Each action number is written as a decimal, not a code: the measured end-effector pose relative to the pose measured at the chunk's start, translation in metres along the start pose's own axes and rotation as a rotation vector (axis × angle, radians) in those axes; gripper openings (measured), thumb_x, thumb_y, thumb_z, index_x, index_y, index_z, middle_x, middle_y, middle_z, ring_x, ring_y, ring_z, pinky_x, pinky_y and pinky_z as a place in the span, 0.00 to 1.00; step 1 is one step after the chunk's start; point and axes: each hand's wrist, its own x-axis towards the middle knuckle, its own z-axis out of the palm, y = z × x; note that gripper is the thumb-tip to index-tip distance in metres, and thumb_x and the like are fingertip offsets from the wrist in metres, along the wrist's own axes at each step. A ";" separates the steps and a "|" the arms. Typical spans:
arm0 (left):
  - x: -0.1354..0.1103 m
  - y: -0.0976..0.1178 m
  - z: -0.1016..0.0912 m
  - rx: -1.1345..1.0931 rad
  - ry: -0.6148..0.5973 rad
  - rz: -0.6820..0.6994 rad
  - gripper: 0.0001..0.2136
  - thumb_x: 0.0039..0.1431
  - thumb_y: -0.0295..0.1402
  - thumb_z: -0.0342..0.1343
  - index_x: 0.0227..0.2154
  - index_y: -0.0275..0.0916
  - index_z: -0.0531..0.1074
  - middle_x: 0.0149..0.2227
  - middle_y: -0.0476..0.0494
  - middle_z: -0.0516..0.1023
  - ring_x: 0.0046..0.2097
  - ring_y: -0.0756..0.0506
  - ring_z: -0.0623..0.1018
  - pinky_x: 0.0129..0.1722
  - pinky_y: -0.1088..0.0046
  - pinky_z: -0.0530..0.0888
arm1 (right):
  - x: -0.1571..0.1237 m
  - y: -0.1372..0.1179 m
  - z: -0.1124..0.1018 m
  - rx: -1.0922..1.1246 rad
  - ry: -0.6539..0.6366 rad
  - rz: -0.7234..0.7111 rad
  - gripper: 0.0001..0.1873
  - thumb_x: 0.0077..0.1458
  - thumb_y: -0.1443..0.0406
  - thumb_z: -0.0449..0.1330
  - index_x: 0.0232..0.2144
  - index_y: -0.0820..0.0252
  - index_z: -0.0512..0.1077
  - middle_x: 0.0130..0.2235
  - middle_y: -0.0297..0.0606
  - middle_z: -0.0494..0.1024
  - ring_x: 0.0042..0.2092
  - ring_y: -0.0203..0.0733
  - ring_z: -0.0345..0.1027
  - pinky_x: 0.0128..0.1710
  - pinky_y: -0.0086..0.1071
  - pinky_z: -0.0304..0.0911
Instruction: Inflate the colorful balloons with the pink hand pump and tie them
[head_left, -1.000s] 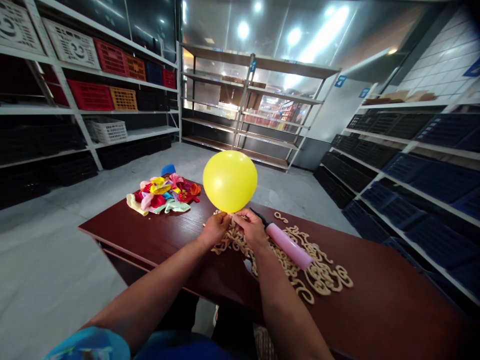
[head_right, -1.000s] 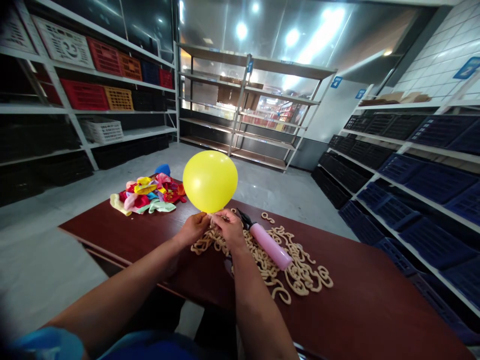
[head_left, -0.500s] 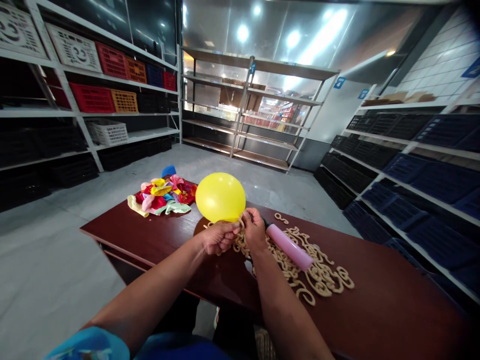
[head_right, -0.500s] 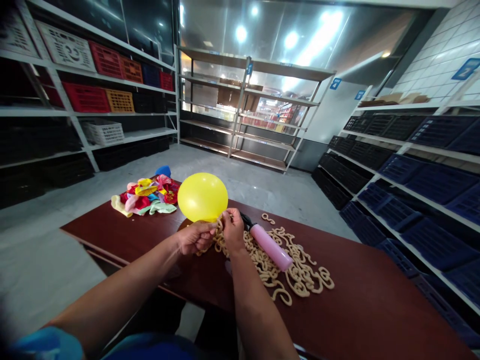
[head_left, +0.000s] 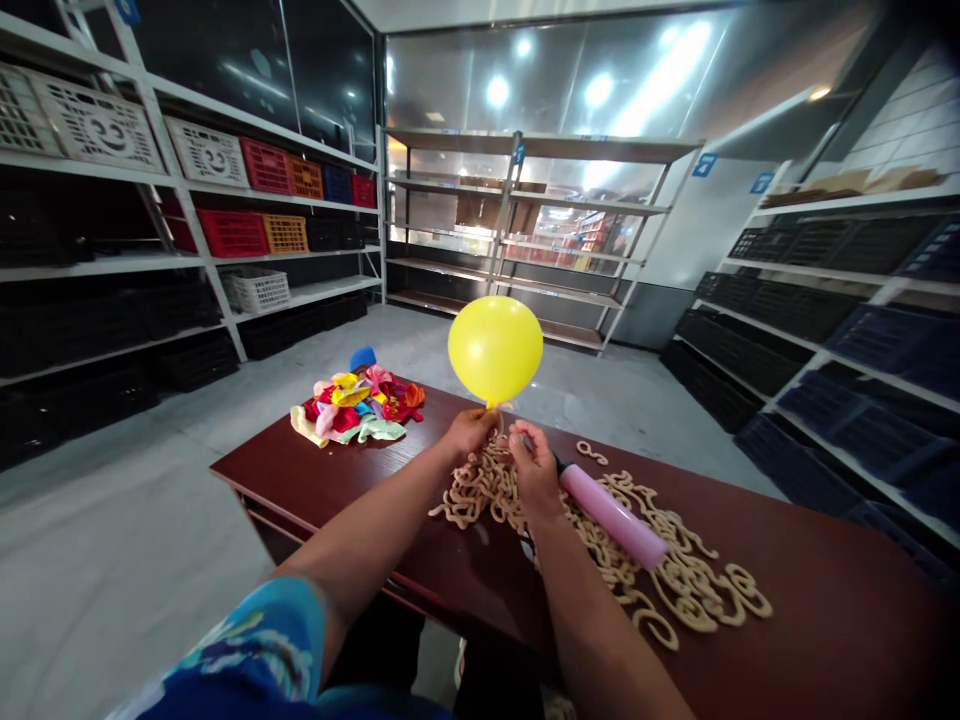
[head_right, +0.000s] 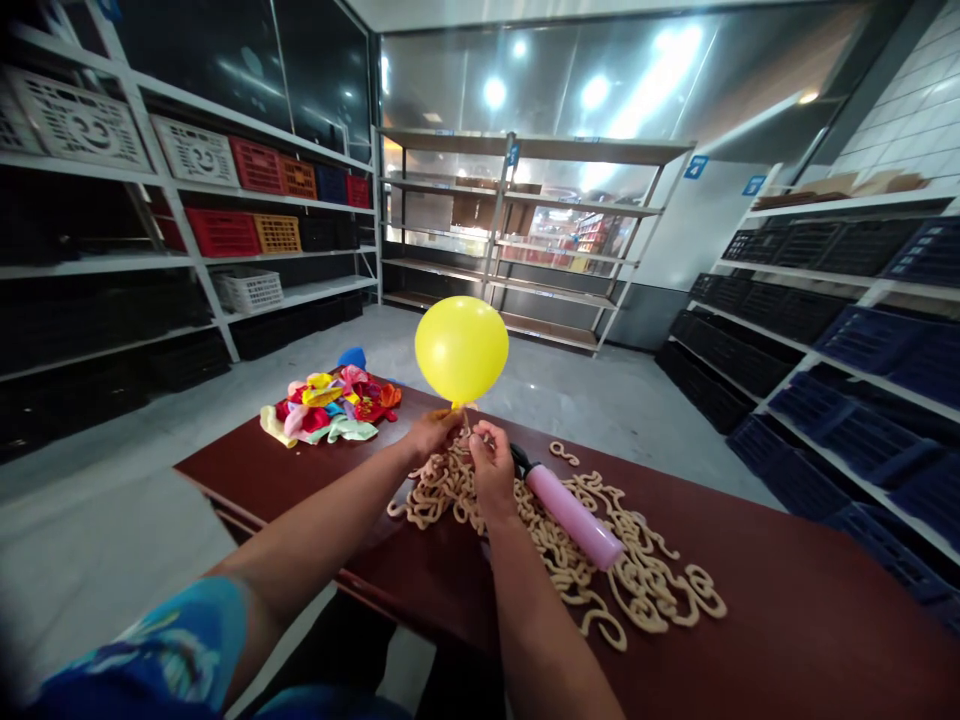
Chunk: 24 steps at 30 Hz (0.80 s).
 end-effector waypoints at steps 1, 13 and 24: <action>0.011 -0.001 -0.005 0.062 0.031 0.008 0.21 0.52 0.52 0.46 0.25 0.36 0.66 0.20 0.50 0.65 0.18 0.55 0.61 0.18 0.77 0.56 | 0.000 0.001 0.000 0.009 0.007 0.011 0.23 0.45 0.55 0.60 0.42 0.56 0.64 0.46 0.40 0.69 0.36 0.40 0.68 0.30 0.33 0.66; 0.074 -0.030 -0.097 0.800 0.453 -0.130 0.20 0.46 0.32 0.54 0.42 0.27 0.70 0.53 0.20 0.61 0.41 0.35 0.74 0.34 0.67 0.68 | -0.006 0.003 0.002 -0.148 -0.046 0.038 0.17 0.47 0.55 0.59 0.39 0.56 0.66 0.29 0.32 0.72 0.29 0.37 0.68 0.28 0.30 0.63; 0.058 -0.045 -0.113 0.650 0.444 -0.130 0.04 0.45 0.26 0.53 0.20 0.35 0.71 0.16 0.43 0.68 0.23 0.45 0.72 0.25 0.72 0.64 | -0.002 0.012 0.000 -0.219 -0.053 -0.010 0.17 0.50 0.56 0.55 0.41 0.57 0.66 0.25 0.31 0.71 0.25 0.34 0.65 0.22 0.26 0.59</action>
